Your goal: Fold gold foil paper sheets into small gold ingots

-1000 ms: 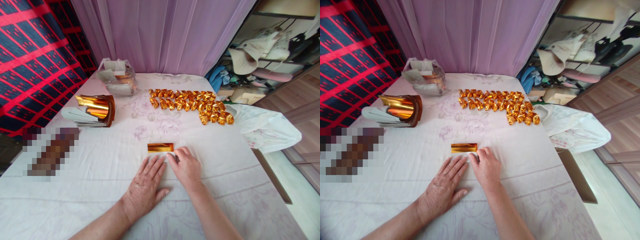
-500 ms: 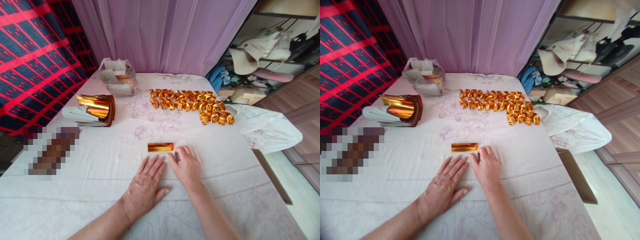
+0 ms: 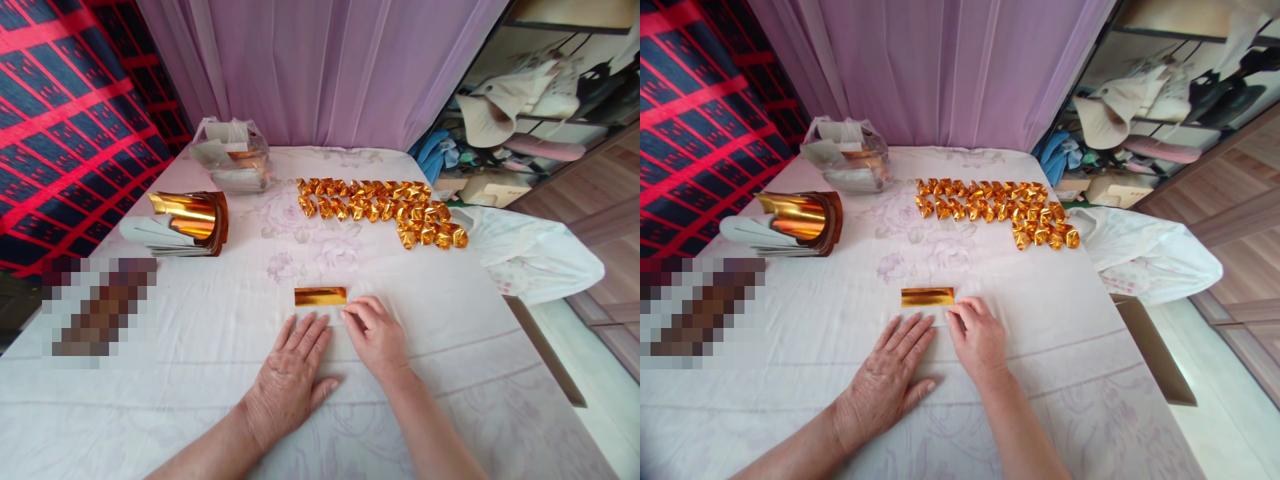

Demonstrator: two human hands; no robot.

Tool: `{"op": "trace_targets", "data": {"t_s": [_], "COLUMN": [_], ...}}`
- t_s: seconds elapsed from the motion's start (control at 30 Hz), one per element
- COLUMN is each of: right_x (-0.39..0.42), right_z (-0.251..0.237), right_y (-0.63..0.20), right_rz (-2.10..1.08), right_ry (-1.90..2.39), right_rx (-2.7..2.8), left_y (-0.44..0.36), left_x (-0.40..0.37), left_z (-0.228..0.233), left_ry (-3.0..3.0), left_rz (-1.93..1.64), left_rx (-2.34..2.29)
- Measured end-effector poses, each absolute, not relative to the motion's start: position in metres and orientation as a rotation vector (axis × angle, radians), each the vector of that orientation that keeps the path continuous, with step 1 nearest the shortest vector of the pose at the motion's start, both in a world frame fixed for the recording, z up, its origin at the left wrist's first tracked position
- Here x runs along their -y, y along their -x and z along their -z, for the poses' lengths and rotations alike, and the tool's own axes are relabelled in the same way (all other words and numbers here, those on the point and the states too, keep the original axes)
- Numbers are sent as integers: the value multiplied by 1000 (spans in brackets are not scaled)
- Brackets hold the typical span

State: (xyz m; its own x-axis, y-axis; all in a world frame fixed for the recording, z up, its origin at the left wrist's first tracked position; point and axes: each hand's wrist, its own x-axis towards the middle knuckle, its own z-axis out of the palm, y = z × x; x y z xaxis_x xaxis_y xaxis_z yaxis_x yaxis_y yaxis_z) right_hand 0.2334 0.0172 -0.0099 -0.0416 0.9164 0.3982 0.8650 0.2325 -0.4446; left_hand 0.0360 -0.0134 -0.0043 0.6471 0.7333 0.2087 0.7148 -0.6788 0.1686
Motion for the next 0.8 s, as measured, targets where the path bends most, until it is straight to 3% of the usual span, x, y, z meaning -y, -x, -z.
{"op": "trace_targets", "data": {"t_s": [0.8], "right_x": [-14], "right_z": [9], "right_y": [-234], "right_rz": [-84], "right_ry": [1567], "right_rx": [1975], "left_y": [-36], "left_x": [11], "left_z": [1], "left_ry": [-2755], "left_rz": [-326], "left_rx": [-1215]}}
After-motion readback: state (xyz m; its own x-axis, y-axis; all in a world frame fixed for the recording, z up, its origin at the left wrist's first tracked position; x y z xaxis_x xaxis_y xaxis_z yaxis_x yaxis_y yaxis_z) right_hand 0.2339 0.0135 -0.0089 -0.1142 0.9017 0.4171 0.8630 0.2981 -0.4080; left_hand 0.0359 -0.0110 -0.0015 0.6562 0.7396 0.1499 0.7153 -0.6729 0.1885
